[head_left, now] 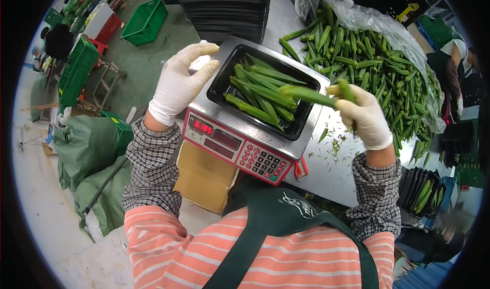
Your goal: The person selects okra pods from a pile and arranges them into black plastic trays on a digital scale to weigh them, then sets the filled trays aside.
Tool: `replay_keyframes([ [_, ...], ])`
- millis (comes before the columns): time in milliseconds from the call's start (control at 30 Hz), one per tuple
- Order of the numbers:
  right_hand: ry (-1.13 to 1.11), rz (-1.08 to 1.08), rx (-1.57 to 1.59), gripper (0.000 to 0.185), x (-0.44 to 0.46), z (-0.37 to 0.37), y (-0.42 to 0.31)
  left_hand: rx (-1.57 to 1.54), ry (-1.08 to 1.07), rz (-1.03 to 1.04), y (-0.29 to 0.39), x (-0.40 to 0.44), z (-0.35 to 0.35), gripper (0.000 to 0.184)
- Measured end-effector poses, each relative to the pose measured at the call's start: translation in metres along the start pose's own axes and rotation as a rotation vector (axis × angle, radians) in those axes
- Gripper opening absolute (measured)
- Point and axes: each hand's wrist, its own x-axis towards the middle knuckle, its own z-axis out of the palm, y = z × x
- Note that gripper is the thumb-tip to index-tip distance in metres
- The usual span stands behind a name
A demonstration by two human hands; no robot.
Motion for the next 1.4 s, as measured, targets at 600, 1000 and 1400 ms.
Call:
replay_keyframes([
  [600, 0.179, -0.300, -0.582, 0.021, 0.011, 0.006, 0.043, 0.362, 0.369, 0.619, 0.072, 0.085, -0.046, 0.029],
  [1000, 0.229, -0.278, -0.599, 0.026, 0.026, 0.019, 0.053, 0.835, 0.105, 0.549, 0.060, 0.174, -0.070, 0.024],
  [1400, 0.190, 0.021, -0.034, 0.033, 0.013, 0.042, 0.074, 0.479, 0.034, 0.519, 0.084, 0.215, -0.100, 0.043],
])
